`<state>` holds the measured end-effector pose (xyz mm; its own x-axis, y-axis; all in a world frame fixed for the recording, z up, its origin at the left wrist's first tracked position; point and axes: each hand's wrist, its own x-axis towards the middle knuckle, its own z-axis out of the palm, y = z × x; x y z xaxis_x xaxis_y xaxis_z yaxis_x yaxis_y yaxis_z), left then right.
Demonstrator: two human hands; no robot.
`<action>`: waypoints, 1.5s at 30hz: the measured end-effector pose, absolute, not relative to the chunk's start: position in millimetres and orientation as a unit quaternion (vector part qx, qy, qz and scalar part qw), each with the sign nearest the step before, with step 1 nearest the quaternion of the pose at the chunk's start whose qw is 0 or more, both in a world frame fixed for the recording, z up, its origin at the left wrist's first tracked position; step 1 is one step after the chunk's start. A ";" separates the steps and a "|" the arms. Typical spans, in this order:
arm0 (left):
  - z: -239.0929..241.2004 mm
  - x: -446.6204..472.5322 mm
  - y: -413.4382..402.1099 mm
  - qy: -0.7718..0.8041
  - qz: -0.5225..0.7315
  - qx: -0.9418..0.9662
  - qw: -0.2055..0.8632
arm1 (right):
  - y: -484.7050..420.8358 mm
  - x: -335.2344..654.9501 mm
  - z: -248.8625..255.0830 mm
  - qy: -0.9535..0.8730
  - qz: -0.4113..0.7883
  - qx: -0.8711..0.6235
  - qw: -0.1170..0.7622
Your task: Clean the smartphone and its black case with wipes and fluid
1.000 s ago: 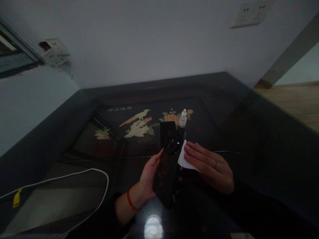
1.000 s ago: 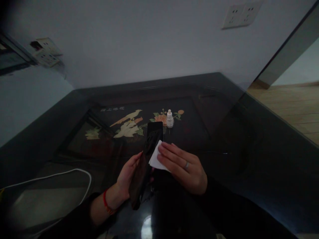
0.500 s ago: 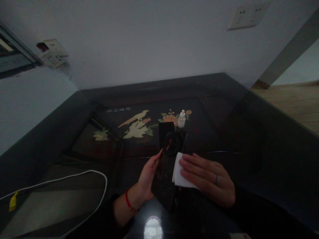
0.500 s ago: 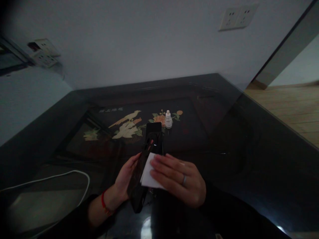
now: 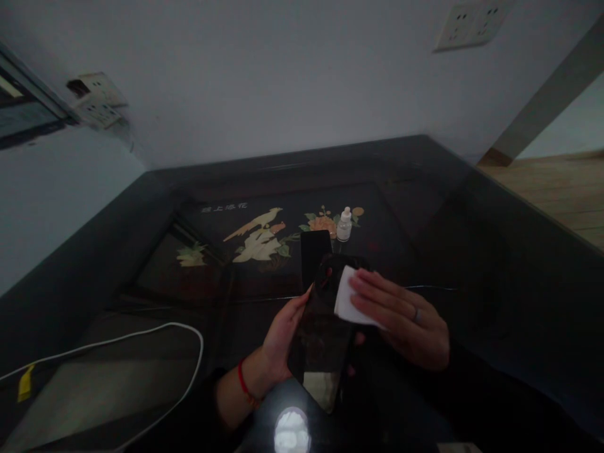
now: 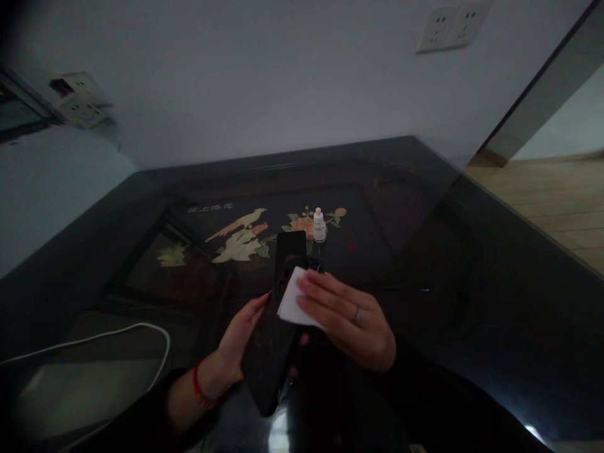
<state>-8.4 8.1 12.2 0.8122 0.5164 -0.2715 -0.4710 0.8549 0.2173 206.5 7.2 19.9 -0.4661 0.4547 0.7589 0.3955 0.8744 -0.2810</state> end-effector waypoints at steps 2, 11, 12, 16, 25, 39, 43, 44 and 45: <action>14.0 -7.4 6.5 0.153 0.245 0.074 0.955 | 13.0 209.2 22.6 -0.830 0.048 -0.293 0.472; 13.8 -5.6 4.0 0.146 0.288 0.110 0.940 | 23.4 214.5 26.7 -0.666 0.182 -0.511 0.512; 13.4 -5.6 3.8 0.153 0.290 0.112 0.938 | 22.4 213.1 27.0 -0.654 0.200 -0.520 0.512; 12.7 -4.7 -0.9 0.203 0.300 0.139 0.922 | 22.0 205.2 28.1 -0.645 0.250 -0.510 0.511; 6.7 -4.5 -13.4 0.298 0.398 0.331 0.802 | 28.9 188.1 45.9 -0.617 0.251 -0.512 0.542; 9.7 -6.2 -17.2 0.266 0.475 0.468 0.696 | 24.8 186.4 55.6 -0.755 0.175 -0.381 0.504; 11.2 -7.4 -16.4 0.283 0.478 0.466 0.689 | 32.3 187.8 50.8 -0.673 0.318 -0.446 0.497; 10.7 -7.3 -16.1 0.281 0.479 0.469 0.687 | 32.2 187.4 50.6 -0.649 0.359 -0.439 0.508; 10.0 -7.0 -15.9 0.275 0.479 0.473 0.686 | 31.5 186.8 51.0 -0.619 0.399 -0.428 0.525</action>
<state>-7.0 -15.9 10.0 0.3902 0.9177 0.0750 -0.3962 0.0938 0.9133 186.8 31.5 51.0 -0.0842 0.9477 0.3080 0.1107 0.3161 -0.9423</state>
